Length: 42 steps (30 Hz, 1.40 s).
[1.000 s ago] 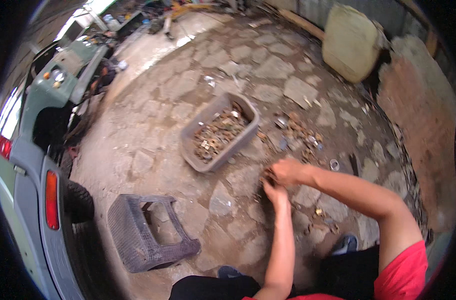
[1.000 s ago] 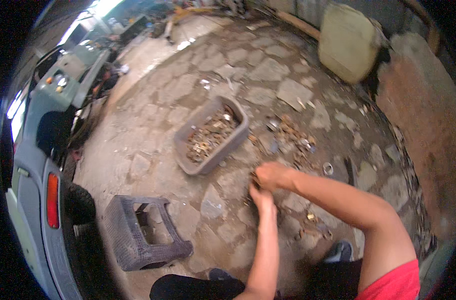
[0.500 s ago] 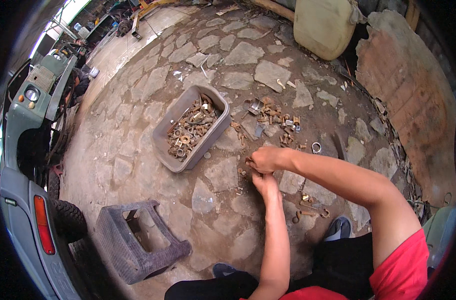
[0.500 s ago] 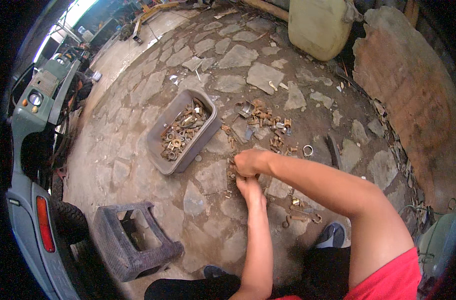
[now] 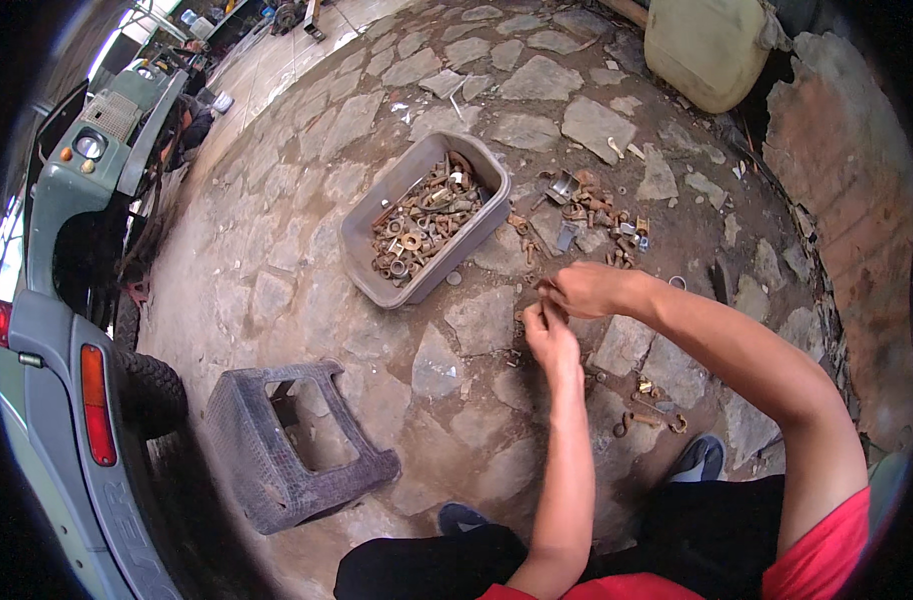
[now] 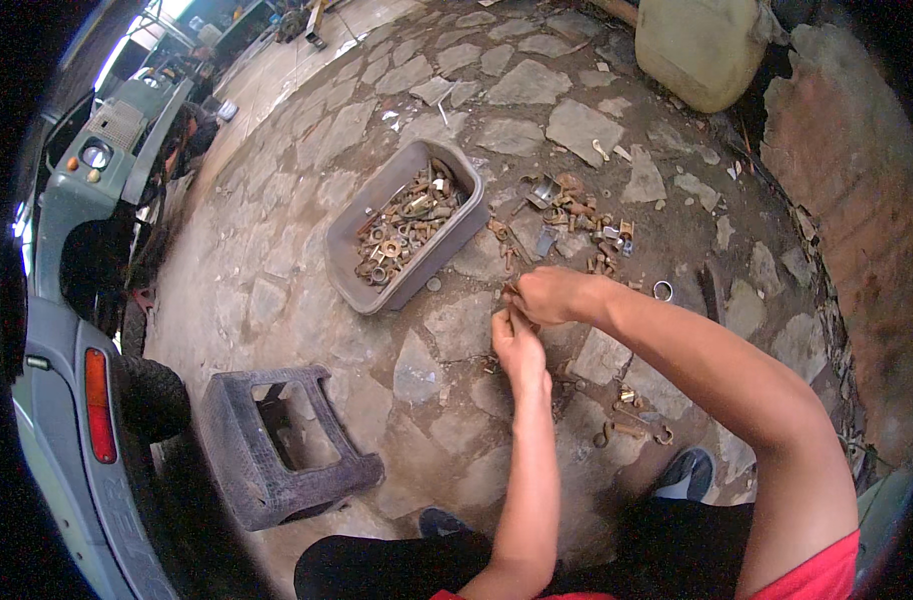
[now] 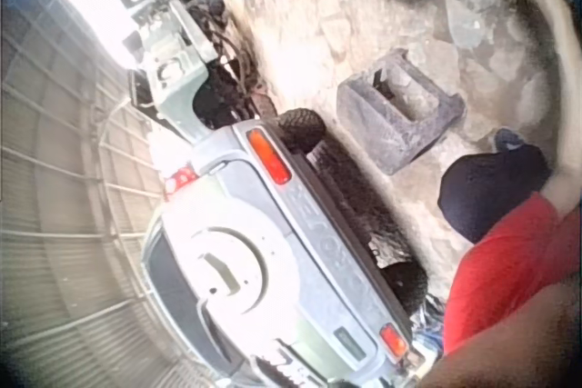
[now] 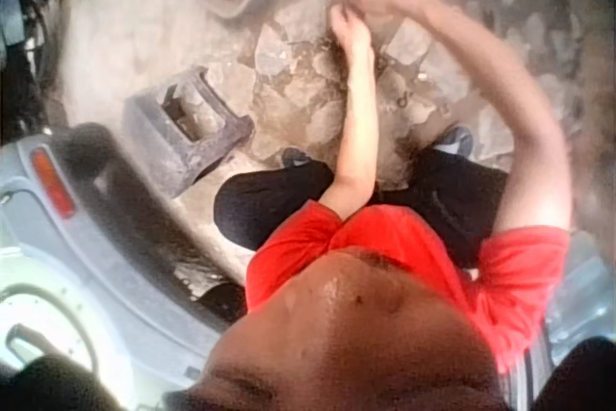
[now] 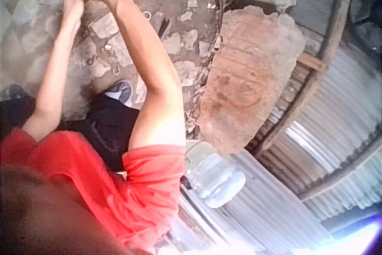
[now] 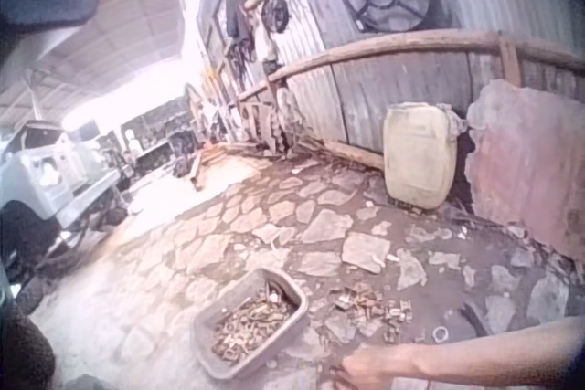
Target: The person sits on the ground and uses a sanding block to clean rust off small metal hardware pieces. They pick up individual items from a pile, rub them with the block, and place them into a plastic bin.
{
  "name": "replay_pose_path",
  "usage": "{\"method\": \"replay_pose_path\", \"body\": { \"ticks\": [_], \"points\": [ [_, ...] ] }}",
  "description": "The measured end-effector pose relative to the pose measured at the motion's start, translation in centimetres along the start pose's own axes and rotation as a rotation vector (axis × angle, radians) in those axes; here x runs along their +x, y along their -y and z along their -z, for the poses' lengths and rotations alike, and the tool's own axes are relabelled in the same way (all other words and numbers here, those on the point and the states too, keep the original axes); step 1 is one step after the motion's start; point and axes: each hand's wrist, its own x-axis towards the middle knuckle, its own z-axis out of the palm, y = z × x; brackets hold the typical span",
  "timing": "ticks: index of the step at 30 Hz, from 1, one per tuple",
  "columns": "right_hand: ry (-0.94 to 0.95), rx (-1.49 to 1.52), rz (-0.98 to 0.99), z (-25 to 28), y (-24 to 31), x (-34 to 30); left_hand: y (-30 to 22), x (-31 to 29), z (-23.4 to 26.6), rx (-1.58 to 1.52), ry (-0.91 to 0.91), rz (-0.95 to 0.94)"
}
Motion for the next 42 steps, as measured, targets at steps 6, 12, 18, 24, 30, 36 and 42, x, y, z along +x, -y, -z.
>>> {"method": "replay_pose_path", "body": {
  "ticks": [6,12,18,24,30,36,42],
  "points": [
    [0.006,0.160,-0.090,0.6,1.2,0.4,-2.3,-0.4,-0.9,0.061,0.012,-0.029],
    [0.016,-0.026,-0.150,-0.6,0.7,0.4,1.0,-1.1,-0.9,0.211,0.102,-0.294],
    [0.019,-0.028,-0.071,-0.7,1.0,0.2,0.5,-0.7,-0.4,0.092,0.033,-0.090],
    [-0.050,-0.027,-0.029,-1.0,0.5,0.4,-0.3,0.3,0.3,-0.042,0.101,0.058],
    [-0.019,-0.093,-0.014,0.0,2.3,0.5,-0.1,0.0,-0.1,0.033,0.063,-0.082],
    [-0.050,-0.096,-0.031,0.8,1.7,-0.3,-1.7,-1.3,-1.9,-0.115,0.000,-0.094],
    [-0.049,-0.425,-0.044,7.5,4.2,-3.8,-8.7,4.3,2.0,0.060,-0.146,-0.134]
  ]
}}
